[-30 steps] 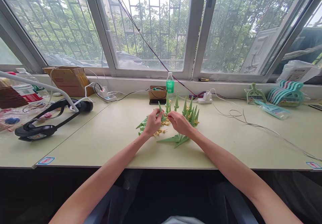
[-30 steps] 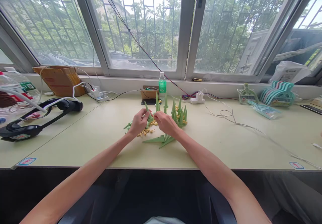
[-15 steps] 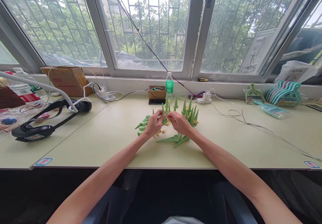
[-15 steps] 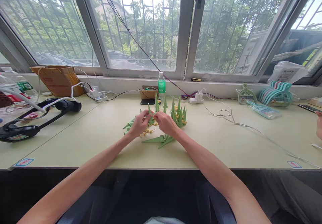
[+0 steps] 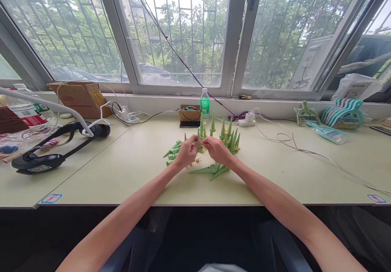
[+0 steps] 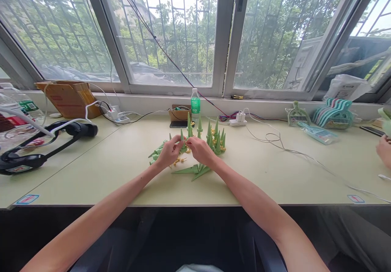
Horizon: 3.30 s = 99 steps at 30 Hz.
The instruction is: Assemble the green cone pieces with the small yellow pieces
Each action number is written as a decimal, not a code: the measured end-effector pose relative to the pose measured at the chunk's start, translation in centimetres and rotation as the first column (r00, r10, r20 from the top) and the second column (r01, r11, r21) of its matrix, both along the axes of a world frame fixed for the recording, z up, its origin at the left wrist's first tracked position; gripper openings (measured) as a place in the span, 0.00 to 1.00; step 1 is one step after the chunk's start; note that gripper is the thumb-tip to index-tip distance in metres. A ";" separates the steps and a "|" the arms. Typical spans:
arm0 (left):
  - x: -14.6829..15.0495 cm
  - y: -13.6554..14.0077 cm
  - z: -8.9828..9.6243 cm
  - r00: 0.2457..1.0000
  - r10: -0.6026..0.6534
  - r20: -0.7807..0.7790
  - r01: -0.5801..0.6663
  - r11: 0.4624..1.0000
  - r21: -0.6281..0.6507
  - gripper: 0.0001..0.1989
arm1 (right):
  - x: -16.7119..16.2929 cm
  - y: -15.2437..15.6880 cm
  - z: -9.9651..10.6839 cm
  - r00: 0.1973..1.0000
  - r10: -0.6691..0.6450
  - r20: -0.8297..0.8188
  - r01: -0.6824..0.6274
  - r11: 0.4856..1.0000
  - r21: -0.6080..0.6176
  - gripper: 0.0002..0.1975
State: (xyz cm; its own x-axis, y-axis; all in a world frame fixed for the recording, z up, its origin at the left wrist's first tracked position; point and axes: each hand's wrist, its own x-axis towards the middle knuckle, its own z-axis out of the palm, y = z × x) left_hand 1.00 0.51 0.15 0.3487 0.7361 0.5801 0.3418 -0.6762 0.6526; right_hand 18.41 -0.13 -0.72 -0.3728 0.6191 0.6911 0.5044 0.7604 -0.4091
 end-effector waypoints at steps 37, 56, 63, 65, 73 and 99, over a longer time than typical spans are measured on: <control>0.3 -0.5 0.5 0.996 -0.007 0.086 0.009 1.000 -0.024 0.09 | 0.0 -1.4 1.4 0.994 -0.056 -0.091 0.043 0.990 -0.136 0.14; 0.4 -0.5 0.3 0.985 0.029 0.167 -0.021 0.999 -0.045 0.10 | 0.5 -0.6 0.7 0.999 -0.013 -0.053 0.008 0.996 -0.085 0.08; 0.3 -0.4 0.0 0.995 0.003 0.103 -0.004 1.000 0.010 0.09 | 0.5 -1.0 1.2 0.999 -0.022 -0.030 0.018 0.994 -0.112 0.13; 0.3 -0.4 -0.1 0.996 0.000 0.092 -0.002 1.000 0.015 0.10 | 0.5 -0.9 1.2 0.999 -0.026 -0.025 0.023 0.993 -0.115 0.14; 0.4 -0.7 0.2 0.999 0.008 0.036 -0.009 1.000 0.029 0.09 | 0.6 -0.6 0.6 0.999 -0.026 -0.025 0.022 0.989 -0.144 0.15; 0.4 -0.2 0.1 0.998 0.006 0.069 -0.009 0.999 0.039 0.08 | 0.7 -0.9 1.2 0.997 -0.066 0.029 0.069 0.990 -0.123 0.12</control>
